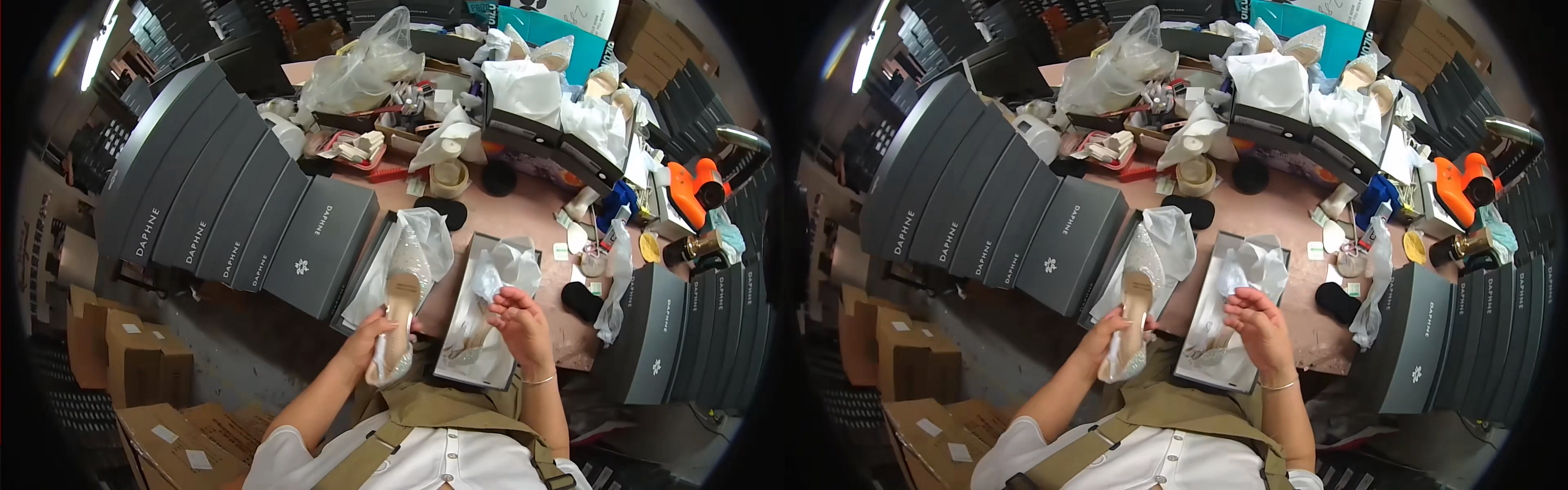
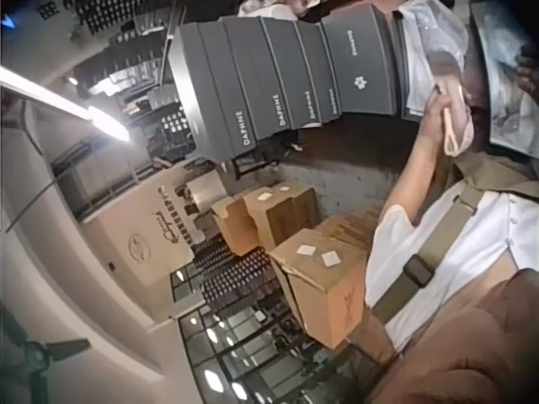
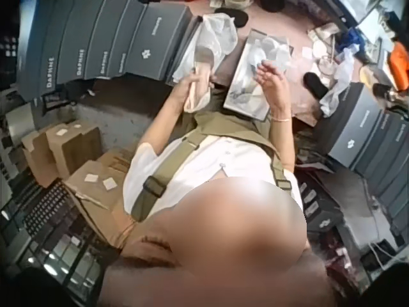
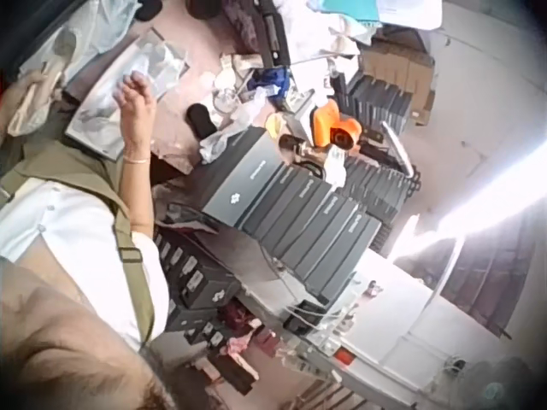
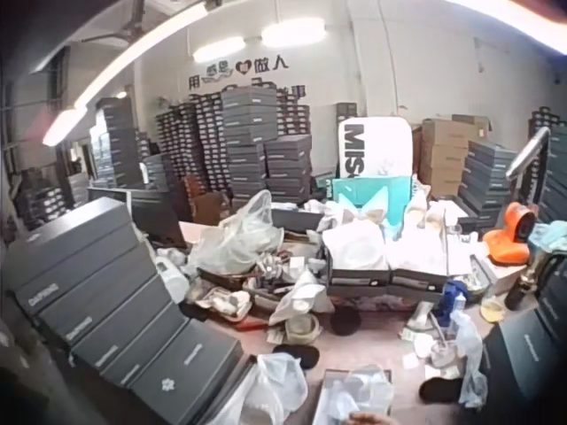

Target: Inspecting and wrapping high-heeled shoes before packing them into boxes.

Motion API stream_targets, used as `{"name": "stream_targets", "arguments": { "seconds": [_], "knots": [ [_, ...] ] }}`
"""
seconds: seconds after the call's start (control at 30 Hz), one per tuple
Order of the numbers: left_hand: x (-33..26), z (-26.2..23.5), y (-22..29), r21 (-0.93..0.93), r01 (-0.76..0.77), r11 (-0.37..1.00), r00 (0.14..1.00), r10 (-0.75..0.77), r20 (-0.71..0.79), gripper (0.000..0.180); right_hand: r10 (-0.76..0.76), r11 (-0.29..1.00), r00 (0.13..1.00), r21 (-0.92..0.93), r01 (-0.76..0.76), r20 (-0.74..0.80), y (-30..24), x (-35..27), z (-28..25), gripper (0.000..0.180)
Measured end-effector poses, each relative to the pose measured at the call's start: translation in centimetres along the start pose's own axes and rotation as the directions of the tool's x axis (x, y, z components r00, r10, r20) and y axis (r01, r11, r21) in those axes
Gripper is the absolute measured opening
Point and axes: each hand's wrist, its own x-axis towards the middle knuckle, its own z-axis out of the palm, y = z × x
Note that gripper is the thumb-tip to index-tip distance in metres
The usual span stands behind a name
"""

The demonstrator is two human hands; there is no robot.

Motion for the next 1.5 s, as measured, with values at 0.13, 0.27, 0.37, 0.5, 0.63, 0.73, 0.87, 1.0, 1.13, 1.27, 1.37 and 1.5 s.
{"name": "stream_targets", "arguments": {
  "seconds": [0.13, 0.27, 0.37, 0.5, 0.63, 0.73, 0.87, 1.0, 1.13, 1.27, 1.37, 1.5],
  "knots": [
    [0.4, 1.0, -4.7, -0.217, 0.105, 0.97, 0.975, -0.058, 0.213, 0.043, 0.047, 0.997, 0.999, -0.063, -0.046, 0.019, 1.8, -1.8, 3.9, 0.033],
    [-0.9, 5.1, -6.7, -0.137, 0.107, 0.985, 0.989, -0.092, 0.114, 0.032, -0.054, 0.99, 0.997, -0.13, 0.046, -0.059, 1.2, -3.7, 4.6, 0.033],
    [-1.5, 5.7, -8.0, -0.134, 0.111, 0.985, 0.988, -0.095, 0.125, 0.03, -0.095, 0.977, 0.994, -0.198, 0.083, -0.055, 1.3, -5.4, 4.8, 0.033],
    [-2.4, 6.3, -8.5, -0.142, 0.115, 0.983, 0.992, -0.105, 0.074, 0.028, -0.147, 0.933, 0.989, -0.331, 0.142, 0.011, 2.0, -6.8, 5.1, 0.032],
    [-2.9, 6.2, -8.7, -0.173, 0.097, 0.98, 0.995, -0.089, 0.054, 0.027, -0.164, 0.881, 0.985, -0.442, 0.167, 0.045, 2.2, -7.9, 5.6, 0.035],
    [-3.2, 6.3, -8.7, -0.153, 0.096, 0.984, 0.995, -0.091, 0.037, 0.027, -0.22, 0.795, 0.972, -0.561, 0.231, 0.089, 2.1, -8.0, 6.0, 0.035],
    [-3.1, 6.3, -8.8, -0.183, 0.096, 0.978, 0.995, -0.089, 0.043, 0.028, -0.226, 0.777, 0.97, -0.584, 0.237, 0.093, 2.4, -7.9, 5.8, 0.035],
    [-2.6, 5.4, -9.6, -0.225, 0.126, 0.966, 0.991, -0.11, 0.082, 0.031, -0.174, 0.832, 0.982, -0.523, 0.185, 0.07, 2.5, -8.2, 6.0, 0.037],
    [-2.2, 4.9, -10.3, -0.285, 0.118, 0.951, 0.987, -0.081, 0.136, 0.033, -0.167, 0.812, 0.983, -0.555, 0.183, 0.08, 2.6, -8.2, 6.1, 0.037],
    [-2.8, 6.0, -10.0, -0.18, 0.05, 0.982, 0.999, -0.048, 0.016, 0.033, -0.251, 0.668, 0.956, -0.687, 0.285, 0.153, 3.1, -7.8, 5.8, 0.035],
    [-2.9, 5.3, -10.2, -0.189, 0.052, 0.98, 0.997, -0.041, 0.065, 0.033, -0.268, 0.631, 0.95, -0.717, 0.297, 0.158, 3.1, -7.8, 6.1, 0.035],
    [-3.3, 6.5, -9.7, -0.136, 0.013, 0.991, 1.0, -0.014, -0.007, 0.023, -0.29, 0.623, 0.946, -0.722, 0.303, 0.146, 3.5, -7.8, 6.1, 0.036]
  ]
}}
